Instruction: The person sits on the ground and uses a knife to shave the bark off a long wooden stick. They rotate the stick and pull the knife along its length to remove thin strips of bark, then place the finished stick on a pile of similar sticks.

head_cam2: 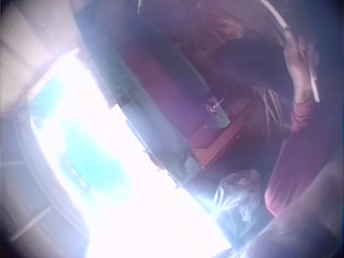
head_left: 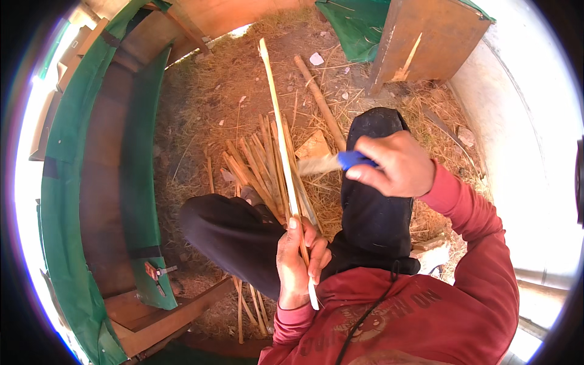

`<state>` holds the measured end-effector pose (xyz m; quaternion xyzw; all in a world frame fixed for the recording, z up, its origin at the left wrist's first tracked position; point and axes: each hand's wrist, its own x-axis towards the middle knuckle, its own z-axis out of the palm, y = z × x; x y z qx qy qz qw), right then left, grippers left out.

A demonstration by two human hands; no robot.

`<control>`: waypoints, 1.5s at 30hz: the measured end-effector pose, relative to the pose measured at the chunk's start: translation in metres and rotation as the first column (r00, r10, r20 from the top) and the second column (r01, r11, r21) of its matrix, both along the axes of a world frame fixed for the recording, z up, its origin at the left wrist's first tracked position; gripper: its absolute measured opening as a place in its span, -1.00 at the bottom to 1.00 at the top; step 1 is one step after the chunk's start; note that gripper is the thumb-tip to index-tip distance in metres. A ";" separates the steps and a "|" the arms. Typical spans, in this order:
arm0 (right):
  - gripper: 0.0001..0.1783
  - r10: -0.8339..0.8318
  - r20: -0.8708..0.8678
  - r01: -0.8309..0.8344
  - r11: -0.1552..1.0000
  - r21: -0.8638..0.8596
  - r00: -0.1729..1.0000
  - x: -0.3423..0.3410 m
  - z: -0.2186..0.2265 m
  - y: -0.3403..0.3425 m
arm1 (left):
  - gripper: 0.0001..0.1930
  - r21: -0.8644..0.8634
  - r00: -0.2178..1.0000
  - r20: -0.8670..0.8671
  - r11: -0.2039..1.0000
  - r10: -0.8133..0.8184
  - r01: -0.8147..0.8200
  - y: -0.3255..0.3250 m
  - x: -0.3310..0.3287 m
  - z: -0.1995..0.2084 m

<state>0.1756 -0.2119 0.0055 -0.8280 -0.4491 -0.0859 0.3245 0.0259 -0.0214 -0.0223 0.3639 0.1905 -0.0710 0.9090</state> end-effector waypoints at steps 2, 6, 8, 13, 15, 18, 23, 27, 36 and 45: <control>-0.61 0.066 0.000 -0.065 0.996 -0.054 0.998 -0.004 -0.005 0.004 | -0.54 0.010 0.999 -0.021 0.999 -0.047 0.047 -0.008 0.001 0.004; -0.55 0.067 0.102 -0.061 0.996 -0.064 0.993 0.000 -0.013 0.003 | -0.52 0.049 0.992 0.005 0.991 -0.125 0.124 -0.021 0.004 0.010; -0.55 -0.023 0.140 0.030 0.998 -0.048 0.990 0.006 -0.006 -0.003 | -0.55 0.002 0.980 0.075 0.983 -0.182 0.183 -0.023 0.001 0.008; -0.52 -0.616 0.387 0.636 0.766 0.093 0.686 0.081 -0.001 -0.048 | -0.55 -0.037 0.978 0.020 0.978 -0.206 0.207 -0.026 -0.008 0.004; -0.53 -0.496 0.296 0.490 0.866 0.102 0.816 0.054 0.000 -0.048 | -0.55 -0.054 0.992 -0.033 0.992 -0.120 0.118 -0.025 -0.001 0.003; -0.56 -0.139 0.163 0.143 0.990 -0.013 0.977 0.013 -0.001 -0.034 | -0.53 0.021 0.984 -0.006 0.984 -0.177 0.177 -0.027 0.006 0.003; -0.56 0.035 0.143 -0.030 0.999 -0.036 0.989 -0.001 -0.016 -0.017 | -0.52 -0.001 0.959 0.091 0.963 -0.267 0.268 -0.025 -0.001 0.000; -0.52 -0.572 0.326 0.637 0.758 -0.140 0.753 0.057 -0.022 -0.034 | -0.54 -0.001 0.969 0.063 0.971 -0.240 0.240 -0.026 -0.011 0.006; -0.57 -0.017 0.136 0.015 1.000 0.022 0.991 0.024 -0.016 -0.031 | -0.59 0.187 0.973 0.123 0.967 -0.195 0.171 -0.030 0.000 0.006; -0.53 -0.150 0.362 0.150 0.988 0.028 0.920 0.046 -0.036 -0.020 | -0.58 0.038 0.978 0.098 0.983 -0.185 0.182 -0.029 -0.004 0.007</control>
